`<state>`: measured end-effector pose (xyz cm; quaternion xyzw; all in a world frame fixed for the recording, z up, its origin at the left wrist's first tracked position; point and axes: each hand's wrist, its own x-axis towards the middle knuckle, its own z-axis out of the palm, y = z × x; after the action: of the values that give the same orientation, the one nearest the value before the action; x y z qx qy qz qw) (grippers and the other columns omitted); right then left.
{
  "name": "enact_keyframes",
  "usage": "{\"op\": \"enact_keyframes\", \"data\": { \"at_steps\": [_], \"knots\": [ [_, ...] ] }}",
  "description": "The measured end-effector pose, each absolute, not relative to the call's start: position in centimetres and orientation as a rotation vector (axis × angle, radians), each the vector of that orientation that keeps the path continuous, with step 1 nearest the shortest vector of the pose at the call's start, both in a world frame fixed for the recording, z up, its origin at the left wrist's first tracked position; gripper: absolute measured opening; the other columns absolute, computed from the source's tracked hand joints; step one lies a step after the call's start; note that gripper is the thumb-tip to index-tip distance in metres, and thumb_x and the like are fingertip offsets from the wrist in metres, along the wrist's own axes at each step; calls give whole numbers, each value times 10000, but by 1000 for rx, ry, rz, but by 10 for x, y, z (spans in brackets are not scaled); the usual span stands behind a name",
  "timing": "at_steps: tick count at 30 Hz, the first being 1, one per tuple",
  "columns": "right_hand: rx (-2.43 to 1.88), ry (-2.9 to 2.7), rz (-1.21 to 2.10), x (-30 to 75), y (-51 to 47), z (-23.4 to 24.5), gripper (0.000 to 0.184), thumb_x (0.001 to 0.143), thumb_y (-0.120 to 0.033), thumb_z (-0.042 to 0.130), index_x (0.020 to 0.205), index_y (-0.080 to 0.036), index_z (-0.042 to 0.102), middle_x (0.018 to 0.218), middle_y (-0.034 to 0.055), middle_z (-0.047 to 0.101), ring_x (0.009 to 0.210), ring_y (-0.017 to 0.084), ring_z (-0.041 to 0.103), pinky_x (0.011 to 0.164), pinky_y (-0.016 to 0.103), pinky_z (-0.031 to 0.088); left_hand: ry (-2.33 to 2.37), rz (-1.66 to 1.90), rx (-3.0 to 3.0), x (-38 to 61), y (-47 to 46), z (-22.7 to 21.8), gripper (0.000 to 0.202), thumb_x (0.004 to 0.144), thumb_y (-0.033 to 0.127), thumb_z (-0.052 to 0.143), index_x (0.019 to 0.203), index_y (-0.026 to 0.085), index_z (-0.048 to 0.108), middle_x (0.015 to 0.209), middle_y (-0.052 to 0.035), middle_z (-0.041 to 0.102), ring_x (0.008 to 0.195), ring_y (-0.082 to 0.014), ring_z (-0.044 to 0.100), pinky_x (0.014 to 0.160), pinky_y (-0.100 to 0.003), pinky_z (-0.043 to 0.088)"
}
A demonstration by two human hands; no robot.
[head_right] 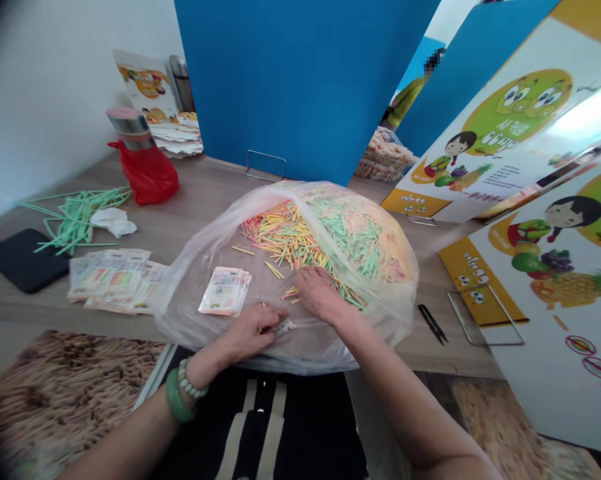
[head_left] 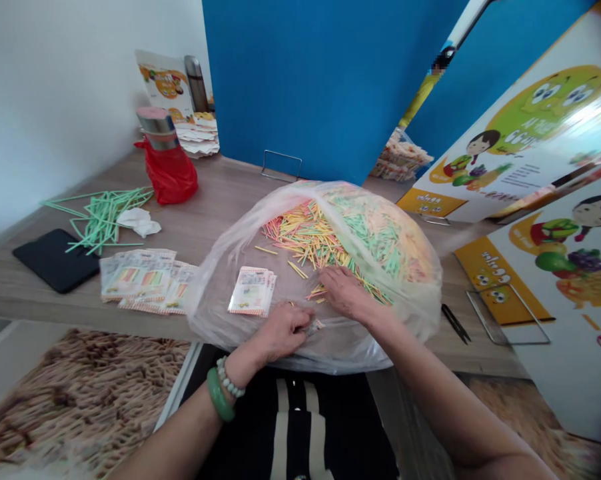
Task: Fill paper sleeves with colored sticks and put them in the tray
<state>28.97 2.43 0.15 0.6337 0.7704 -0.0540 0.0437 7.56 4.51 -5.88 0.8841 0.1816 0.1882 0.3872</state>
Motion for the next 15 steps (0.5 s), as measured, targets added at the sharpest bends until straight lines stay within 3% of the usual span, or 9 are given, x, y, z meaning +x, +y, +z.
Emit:
{"op": "enact_keyframes", "data": {
  "at_steps": [6, 12, 15],
  "knots": [
    [1836, 2467, -201, 296, 4, 4, 519, 827, -27, 450, 1322, -169, 521, 1349, 126, 572, 1351, 256, 409, 1156, 488, 199, 469, 459, 2241, 77, 45, -54, 239, 768, 120, 546, 564, 195, 446, 691, -18, 649, 707, -171, 584, 725, -294, 401],
    [1755, 2520, 6, 287, 8, -8, 316, 888, -40, 443, 1130, -138, 622, 1132, 150, 629, 1114, 273, 533, 1123, 459, 248, 467, 438, 2265, 79, 44, -49, 252, 764, 128, 534, 549, 193, 420, 668, 0, 607, 668, -149, 555, 727, -287, 402],
    [1766, 2499, 92, 286, 14, -16, 317, 934, -64, 395, 1159, -128, 609, 1129, 159, 624, 1094, 280, 531, 1098, 450, 266, 463, 416, 2266, 79, 43, -47, 237, 738, 113, 525, 548, 193, 408, 686, 1, 628, 694, -152, 588, 735, -285, 409]
  ]
}}
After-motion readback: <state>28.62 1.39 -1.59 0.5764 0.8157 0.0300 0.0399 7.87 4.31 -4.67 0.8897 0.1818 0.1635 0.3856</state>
